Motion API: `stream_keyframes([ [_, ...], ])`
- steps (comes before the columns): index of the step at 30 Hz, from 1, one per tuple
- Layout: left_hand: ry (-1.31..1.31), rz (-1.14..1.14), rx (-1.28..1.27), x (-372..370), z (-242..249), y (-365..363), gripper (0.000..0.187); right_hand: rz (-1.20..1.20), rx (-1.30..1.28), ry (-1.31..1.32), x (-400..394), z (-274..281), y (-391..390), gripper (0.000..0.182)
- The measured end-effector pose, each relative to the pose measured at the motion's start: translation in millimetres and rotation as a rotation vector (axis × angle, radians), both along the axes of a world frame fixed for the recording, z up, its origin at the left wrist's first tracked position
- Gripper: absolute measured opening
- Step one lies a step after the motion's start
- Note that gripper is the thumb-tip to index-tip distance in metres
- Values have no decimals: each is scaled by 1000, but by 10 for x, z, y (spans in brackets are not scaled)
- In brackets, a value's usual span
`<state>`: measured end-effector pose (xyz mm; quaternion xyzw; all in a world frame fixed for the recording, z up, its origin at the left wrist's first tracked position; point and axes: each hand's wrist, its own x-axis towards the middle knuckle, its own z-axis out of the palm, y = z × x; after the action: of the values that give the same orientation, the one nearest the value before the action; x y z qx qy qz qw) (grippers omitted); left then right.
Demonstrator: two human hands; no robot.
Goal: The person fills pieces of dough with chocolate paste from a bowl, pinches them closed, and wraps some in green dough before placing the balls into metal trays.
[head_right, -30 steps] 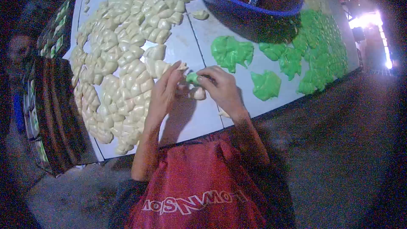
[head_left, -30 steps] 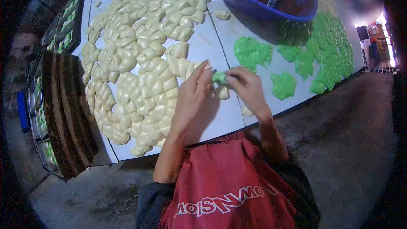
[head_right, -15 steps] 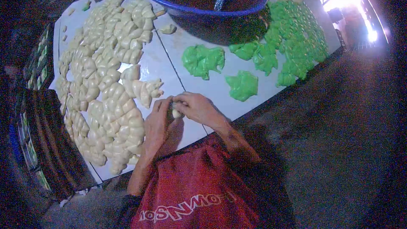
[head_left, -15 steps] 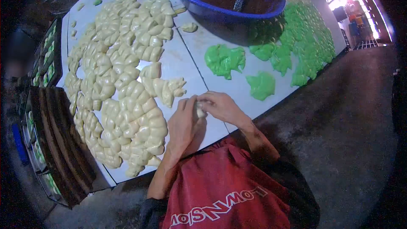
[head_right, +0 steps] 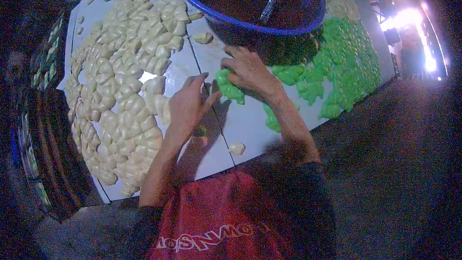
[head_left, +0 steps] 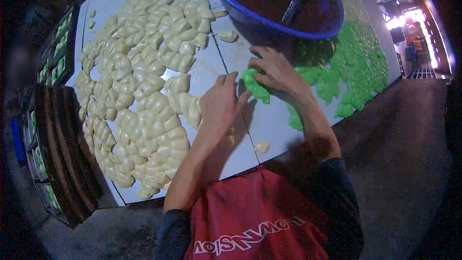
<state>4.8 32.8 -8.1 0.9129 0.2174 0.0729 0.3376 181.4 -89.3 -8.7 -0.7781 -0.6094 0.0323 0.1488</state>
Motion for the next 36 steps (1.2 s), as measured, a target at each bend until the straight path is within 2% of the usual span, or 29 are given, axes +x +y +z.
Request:
stream_keyframes([
  [3, -6, -17, -43, 315, -137, -50, 48, -140, -213, 519, 82, 110, 65, 22],
  [4, -13, -30, -104, 382, -223, -44, 46, -214, -150, 692, 90, 68, 16, 19],
  [7, -53, -6, -287, 481, -219, -44, 33, -338, -6, 889, 186, 84, -100, 27],
  [8, -65, 4, -340, 475, -168, -49, 29, -324, 79, 1039, 177, 114, -129, 33],
  [9, -75, 14, -392, 470, -131, -52, 26, -263, 36, 1016, 184, 164, -139, 37],
  [11, -103, -35, -337, 511, -235, 2, 25, -133, -50, 967, 203, 221, -133, 44],
  [15, -50, -34, -346, 507, -215, 65, 28, 75, -5, 558, 224, 113, -73, 41],
  [16, -44, -32, -364, 489, -220, 81, 28, -55, -5, 694, 180, 130, -55, 29],
  [19, -53, -22, -360, 450, -196, 74, 30, -273, -64, 917, 174, 268, -71, 22],
  [23, -51, -26, -370, 441, -193, 91, 32, -272, -4, 1053, 204, 195, -89, 22],
  [24, -45, -32, -373, 441, -185, 99, 32, -213, -2, 806, 127, 298, -65, 24],
  [28, -60, -49, -257, 415, -160, 108, 32, -15, -109, 513, 158, 261, -53, 25],
  [31, -164, -52, -191, 416, -143, 49, 31, -75, -39, 528, 110, 296, -40, 25],
  [35, -189, -109, 61, 474, -260, 1, 19, -130, -86, 570, 67, 287, -32, 27],
  [36, -188, -110, 74, 469, -279, -5, 15, -136, 12, 668, 52, 204, -38, 24],
])
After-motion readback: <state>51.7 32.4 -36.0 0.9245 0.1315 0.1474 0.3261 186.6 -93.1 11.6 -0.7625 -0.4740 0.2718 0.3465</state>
